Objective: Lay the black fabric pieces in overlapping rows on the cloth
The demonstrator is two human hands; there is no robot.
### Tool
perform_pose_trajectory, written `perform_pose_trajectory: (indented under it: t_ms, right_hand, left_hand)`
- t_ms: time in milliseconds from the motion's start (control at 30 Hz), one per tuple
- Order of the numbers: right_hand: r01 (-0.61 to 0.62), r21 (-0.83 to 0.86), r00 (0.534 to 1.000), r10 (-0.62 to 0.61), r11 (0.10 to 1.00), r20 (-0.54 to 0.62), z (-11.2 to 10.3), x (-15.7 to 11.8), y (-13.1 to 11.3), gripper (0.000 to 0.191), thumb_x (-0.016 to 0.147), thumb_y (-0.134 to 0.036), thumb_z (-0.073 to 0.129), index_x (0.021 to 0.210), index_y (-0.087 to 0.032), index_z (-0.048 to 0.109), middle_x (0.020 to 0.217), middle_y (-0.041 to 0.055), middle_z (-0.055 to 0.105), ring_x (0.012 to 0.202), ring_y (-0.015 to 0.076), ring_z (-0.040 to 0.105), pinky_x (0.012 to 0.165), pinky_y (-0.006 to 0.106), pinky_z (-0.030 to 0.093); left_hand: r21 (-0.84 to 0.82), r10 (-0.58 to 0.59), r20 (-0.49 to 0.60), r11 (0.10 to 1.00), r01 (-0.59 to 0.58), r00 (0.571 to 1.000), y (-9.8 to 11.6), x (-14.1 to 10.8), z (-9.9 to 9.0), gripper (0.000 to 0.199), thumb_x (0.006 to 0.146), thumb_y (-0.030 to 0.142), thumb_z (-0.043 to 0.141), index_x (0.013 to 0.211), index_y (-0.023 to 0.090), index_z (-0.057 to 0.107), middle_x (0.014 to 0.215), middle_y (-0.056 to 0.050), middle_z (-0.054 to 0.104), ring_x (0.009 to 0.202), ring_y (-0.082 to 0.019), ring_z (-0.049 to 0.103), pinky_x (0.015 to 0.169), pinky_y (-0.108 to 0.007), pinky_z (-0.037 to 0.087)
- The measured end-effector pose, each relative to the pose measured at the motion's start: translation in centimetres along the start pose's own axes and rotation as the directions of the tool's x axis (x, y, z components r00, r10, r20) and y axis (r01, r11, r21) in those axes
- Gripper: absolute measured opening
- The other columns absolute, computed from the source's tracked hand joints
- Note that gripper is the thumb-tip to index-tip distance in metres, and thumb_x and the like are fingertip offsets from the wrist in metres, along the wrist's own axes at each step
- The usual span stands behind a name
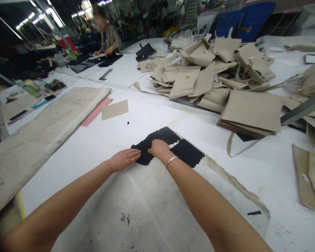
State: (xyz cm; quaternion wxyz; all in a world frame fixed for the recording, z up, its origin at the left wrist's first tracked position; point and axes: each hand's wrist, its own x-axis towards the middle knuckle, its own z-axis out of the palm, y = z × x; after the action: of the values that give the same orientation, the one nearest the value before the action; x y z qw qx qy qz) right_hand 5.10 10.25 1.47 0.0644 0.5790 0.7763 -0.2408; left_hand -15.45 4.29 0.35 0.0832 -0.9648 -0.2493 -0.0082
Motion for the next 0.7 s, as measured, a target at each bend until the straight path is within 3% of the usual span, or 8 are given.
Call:
perform_pose_trajectory:
  t_ms: [433,700]
  right_hand:
    - [0.035,-0.021,0.999,-0.035,0.999,-0.036,0.0,-0.7,-0.7,0.030,0.073,-0.042,0.058,0.084,-0.015,0.064,0.088,0.0104,0.066,0.085,0.0211,0.061,0.067,0.026,0.043]
    - [0.009,-0.002,1.000,-0.009,1.000,0.003,0.4,-0.5,-1.1,0.029,0.071,-0.040,0.058,0.085,-0.015,0.066,0.088,0.0098,0.067,0.083,0.0209,0.061,0.063,0.025,0.043]
  left_hand:
    - [-0.022,-0.034,0.025,0.999,0.035,0.999,0.3,-0.2,0.2,0.031,0.088,0.013,0.035,0.113,0.009,0.052,0.120,-0.016,0.055,0.112,-0.020,0.051,0.091,-0.036,0.044]
    - [-0.014,-0.048,0.048,0.999,0.048,0.998,0.4,-0.6,0.1,0.033,0.088,0.014,0.034,0.116,0.008,0.051,0.123,-0.017,0.053,0.113,-0.021,0.050,0.092,-0.036,0.042]
